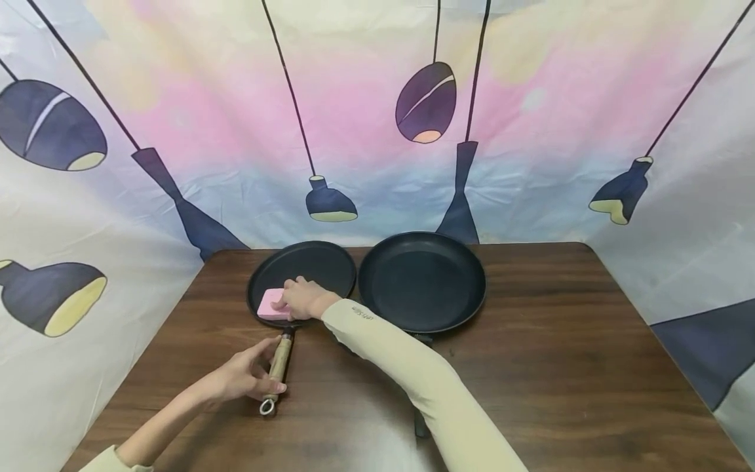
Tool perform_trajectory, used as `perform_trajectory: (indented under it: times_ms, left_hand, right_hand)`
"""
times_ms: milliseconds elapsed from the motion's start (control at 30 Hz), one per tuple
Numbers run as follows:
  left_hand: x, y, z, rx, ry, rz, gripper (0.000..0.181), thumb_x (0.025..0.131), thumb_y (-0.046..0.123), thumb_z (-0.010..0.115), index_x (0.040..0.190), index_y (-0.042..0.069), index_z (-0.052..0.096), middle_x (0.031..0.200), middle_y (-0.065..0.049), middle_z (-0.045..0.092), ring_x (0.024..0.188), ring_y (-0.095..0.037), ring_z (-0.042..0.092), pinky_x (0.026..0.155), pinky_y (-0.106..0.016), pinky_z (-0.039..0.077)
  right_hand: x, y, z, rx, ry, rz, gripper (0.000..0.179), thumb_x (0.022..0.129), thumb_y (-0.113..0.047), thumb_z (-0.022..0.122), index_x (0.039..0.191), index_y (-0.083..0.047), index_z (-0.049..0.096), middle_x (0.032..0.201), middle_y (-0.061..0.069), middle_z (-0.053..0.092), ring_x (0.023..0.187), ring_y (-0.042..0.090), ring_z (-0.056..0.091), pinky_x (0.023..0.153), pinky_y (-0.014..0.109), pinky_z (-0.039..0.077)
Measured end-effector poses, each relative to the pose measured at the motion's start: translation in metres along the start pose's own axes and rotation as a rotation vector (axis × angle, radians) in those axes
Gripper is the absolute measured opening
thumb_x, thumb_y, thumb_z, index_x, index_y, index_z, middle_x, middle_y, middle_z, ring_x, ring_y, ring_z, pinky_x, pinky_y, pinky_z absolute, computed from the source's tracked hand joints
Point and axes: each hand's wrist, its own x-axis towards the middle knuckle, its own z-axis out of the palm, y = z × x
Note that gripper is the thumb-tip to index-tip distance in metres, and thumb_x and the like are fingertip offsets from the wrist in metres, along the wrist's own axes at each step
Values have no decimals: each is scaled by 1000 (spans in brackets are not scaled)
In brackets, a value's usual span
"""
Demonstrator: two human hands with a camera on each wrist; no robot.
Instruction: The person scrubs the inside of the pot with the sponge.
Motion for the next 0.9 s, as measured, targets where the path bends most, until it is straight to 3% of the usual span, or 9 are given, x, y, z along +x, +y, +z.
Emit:
perform_trajectory:
  times_ms: [167,500,767,900]
  left_hand:
    - [3,-3,-2,-27,-38,3,103,80,6,87,155,-10,17,115,-24,51,80,-18,62,68,-38,65]
    - [5,-4,-3,-56,-92,-21,101,81,6,87,153,-7,16,118,-26,52,78,-19,64,68,-40,65]
    - [12,0,-7,-14,-135,1,92,82,7,87,142,-7,19,115,-27,52,75,-20,67,63,-41,65]
    - [12,-1,-8,-4,-139,-26,91,81,7,87,141,-5,20,115,-26,50,74,-21,68,63,-42,65]
  right_hand:
    - [18,-5,1,-84,21,8,41,103,-28,64,143,-35,59,133,1,59,118,20,53,100,31,52]
    - [61,4,1,-33,29,69,49,103,-22,63,148,-37,52,150,1,52,131,20,49,108,30,49]
    - [74,22,-7,5,50,96,51,100,-22,67,147,-39,53,151,-1,51,135,20,48,104,31,50]
    - [76,32,-2,-98,67,163,49,105,-30,60,152,-38,48,150,5,51,135,25,48,106,34,51]
